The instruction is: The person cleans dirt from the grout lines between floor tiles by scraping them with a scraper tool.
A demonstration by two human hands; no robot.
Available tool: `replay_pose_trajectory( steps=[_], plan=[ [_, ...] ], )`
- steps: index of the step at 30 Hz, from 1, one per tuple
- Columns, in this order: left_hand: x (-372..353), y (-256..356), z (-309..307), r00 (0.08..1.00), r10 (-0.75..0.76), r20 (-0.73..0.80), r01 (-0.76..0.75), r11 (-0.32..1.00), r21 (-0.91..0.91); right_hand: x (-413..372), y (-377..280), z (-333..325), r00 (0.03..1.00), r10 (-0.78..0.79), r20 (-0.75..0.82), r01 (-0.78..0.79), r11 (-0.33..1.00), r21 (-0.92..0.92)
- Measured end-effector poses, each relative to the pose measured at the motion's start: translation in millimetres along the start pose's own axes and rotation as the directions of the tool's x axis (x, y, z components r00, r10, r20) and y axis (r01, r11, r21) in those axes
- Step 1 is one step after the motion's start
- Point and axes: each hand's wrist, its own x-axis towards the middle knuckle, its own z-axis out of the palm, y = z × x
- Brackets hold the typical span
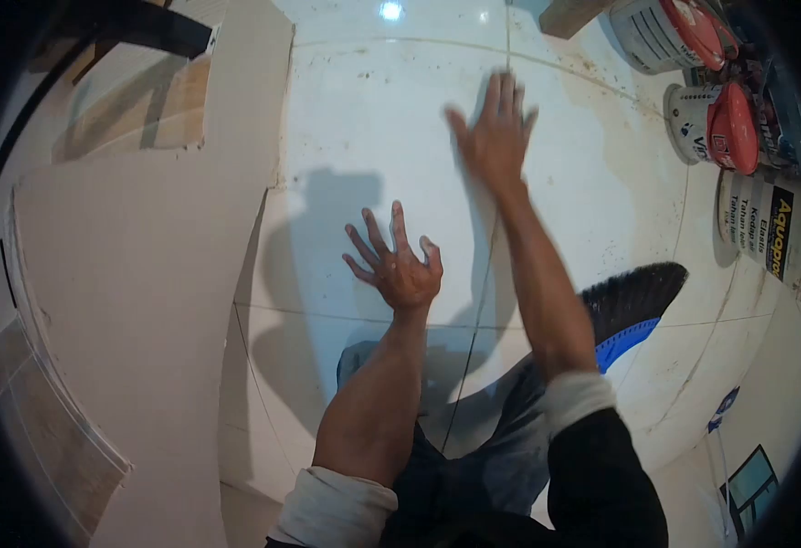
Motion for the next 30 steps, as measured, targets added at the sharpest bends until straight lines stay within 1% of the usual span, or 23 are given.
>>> replay_pose_trajectory(
  steps=[1, 2, 4, 5, 6, 7, 10, 11, 13, 14, 16, 17, 18, 19, 22, 23, 24, 25, 26, 28, 30],
  plan=[
    [3, 1, 0, 1.0, 0.003, -0.006, -0.003, 1.0, -0.005, -24, -2, -6, 0.998, 0.006, 0.057, -0.007, 1.0, 0.013],
    [1, 0, 0, 1.0, 0.001, 0.002, -0.001, 1.0, 0.006, -37, -3, -10, 0.998, 0.007, 0.059, -0.007, 1.0, 0.011],
    [7, 4, 1, 1.0, -0.003, 0.001, 0.003, 1.0, 0.011, -46, -5, -14, 0.995, 0.025, 0.1, -0.019, 0.998, -0.063],
    [6, 3, 2, 1.0, 0.002, -0.005, -0.002, 1.0, 0.011, -22, -1, -5, 0.994, 0.025, 0.104, -0.019, 0.998, -0.059],
    [1, 0, 1, 1.0, 0.008, -0.004, -0.008, 1.0, 0.015, 22, 4, 2, 0.999, 0.011, 0.048, -0.008, 0.999, -0.046],
    [0, -1, 2, 1.0, 0.007, -0.003, -0.007, 1.0, 0.022, 45, 6, 8, 1.0, -0.005, -0.015, 0.005, 0.999, -0.031],
    [-2, -1, 0, 1.0, 0.022, -0.001, -0.022, 1.0, 0.011, 39, 1, 7, 1.0, 0.007, -0.005, -0.007, 1.0, -0.017],
    [0, 0, 0, 1.0, 0.018, 0.001, -0.018, 1.0, 0.015, 10, -1, 0, 1.0, 0.001, 0.024, -0.001, 1.0, -0.015],
    [0, -1, -2, 1.0, 0.006, 0.011, -0.006, 1.0, 0.021, -52, -11, -22, 0.988, 0.024, 0.152, -0.016, 0.998, -0.06],
    [1, 0, -1, 1.0, 0.006, 0.013, -0.006, 1.0, 0.027, -46, -9, -21, 0.988, 0.021, 0.15, -0.012, 0.998, -0.064],
    [-1, -1, -1, 1.0, 0.006, 0.022, -0.007, 0.999, 0.039, -31, -1, -11, 0.997, -0.036, 0.071, 0.04, 0.998, -0.046],
    [-1, -1, -1, 1.0, 0.008, 0.025, -0.009, 1.0, 0.03, -7, 2, -4, 0.996, -0.031, 0.078, 0.035, 0.998, -0.044],
    [1, -2, 1, 1.0, 0.01, 0.021, -0.01, 1.0, 0.021, 34, 2, 3, 0.999, -0.01, 0.037, 0.011, 1.0, -0.025],
    [2, -3, 3, 1.0, 0.006, 0.019, -0.006, 1.0, 0.027, 54, 0, 8, 1.0, 0.007, -0.002, -0.007, 1.0, 0.0],
    [3, 1, 1, 1.0, 0.021, 0.0, -0.021, 1.0, 0.002, 9, -3, -11, 0.998, -0.012, 0.059, 0.01, 1.0, 0.026],
    [3, 0, 2, 1.0, 0.019, -0.004, -0.019, 1.0, 0.004, -26, -6, -18, 0.993, 0.03, 0.114, -0.031, 0.999, 0.008],
    [0, -1, 2, 1.0, 0.015, 0.0, -0.015, 1.0, 0.013, -66, -9, -26, 0.984, 0.036, 0.172, -0.033, 0.999, -0.021],
    [0, -1, 2, 1.0, 0.012, 0.005, -0.012, 1.0, 0.01, -88, -10, -31, 0.973, 0.043, 0.227, -0.033, 0.998, -0.048],
    [0, -1, 3, 1.0, 0.012, -0.001, -0.012, 1.0, 0.014, -85, -9, -29, 0.972, 0.042, 0.231, -0.031, 0.998, -0.049],
    [-2, -4, 3, 1.0, 0.011, 0.0, -0.011, 1.0, 0.026, -66, -5, -18, 0.992, -0.027, 0.121, 0.032, 0.999, -0.043],
    [0, -3, 3, 1.0, 0.009, 0.024, -0.009, 1.0, 0.018, 3, 0, -6, 0.999, -0.045, 0.014, 0.045, 0.999, 0.014]
  ],
)
